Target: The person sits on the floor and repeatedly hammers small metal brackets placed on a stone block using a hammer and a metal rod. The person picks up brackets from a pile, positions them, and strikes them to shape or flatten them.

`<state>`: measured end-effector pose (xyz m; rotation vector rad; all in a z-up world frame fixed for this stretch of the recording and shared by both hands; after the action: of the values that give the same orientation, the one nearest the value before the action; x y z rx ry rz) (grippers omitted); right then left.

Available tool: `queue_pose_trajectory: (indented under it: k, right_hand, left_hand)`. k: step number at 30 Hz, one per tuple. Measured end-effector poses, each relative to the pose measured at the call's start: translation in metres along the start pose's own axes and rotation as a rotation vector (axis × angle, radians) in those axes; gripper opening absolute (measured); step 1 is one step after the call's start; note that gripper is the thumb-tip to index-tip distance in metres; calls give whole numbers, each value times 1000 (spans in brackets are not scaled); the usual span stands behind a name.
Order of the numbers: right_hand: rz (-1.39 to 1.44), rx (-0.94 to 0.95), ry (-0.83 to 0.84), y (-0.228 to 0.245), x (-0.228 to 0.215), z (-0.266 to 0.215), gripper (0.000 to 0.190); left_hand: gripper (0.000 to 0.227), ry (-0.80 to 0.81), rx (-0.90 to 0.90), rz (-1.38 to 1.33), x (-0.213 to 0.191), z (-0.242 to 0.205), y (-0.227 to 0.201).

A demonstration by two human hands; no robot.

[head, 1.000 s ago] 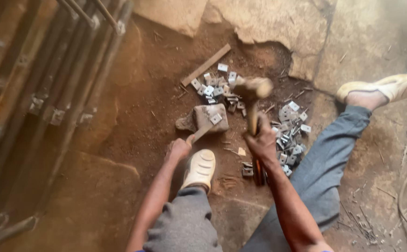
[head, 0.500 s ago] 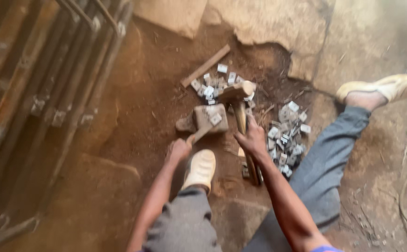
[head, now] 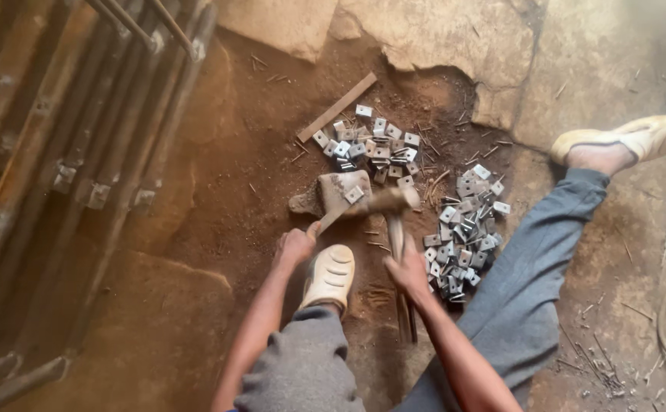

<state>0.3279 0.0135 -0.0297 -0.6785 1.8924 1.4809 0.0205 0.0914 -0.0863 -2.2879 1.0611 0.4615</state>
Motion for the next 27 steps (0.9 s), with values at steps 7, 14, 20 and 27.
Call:
queue_pose_trajectory:
  k: [7, 14, 20, 27]
  right_hand:
    - [532, 749, 472, -71, 40, -184, 56]
    - [-183, 279, 339, -44, 5, -161, 79]
    - [-189, 316, 362, -44, 12, -136, 71]
    - [-182, 224, 211, -95, 10, -72, 59]
  left_hand:
    - [45, -153, 258, 40, -9, -19, -24]
    - [24, -615, 495, 144, -26, -43, -65]
    - [16, -299, 231, 344, -1, -9, -48]
    - [25, -327, 265, 168, -10, -35, -16]
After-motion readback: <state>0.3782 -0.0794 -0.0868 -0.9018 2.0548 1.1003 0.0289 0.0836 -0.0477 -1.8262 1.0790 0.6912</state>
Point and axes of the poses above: each hand's wrist, its own z-axis towards the middle knuckle, its own x-axis out of the palm, y = z × x, the point moved 8 cm from there along z, towards the middle knuckle, and after that the axes turned 1 degree about -x, right-handed, at the moved point
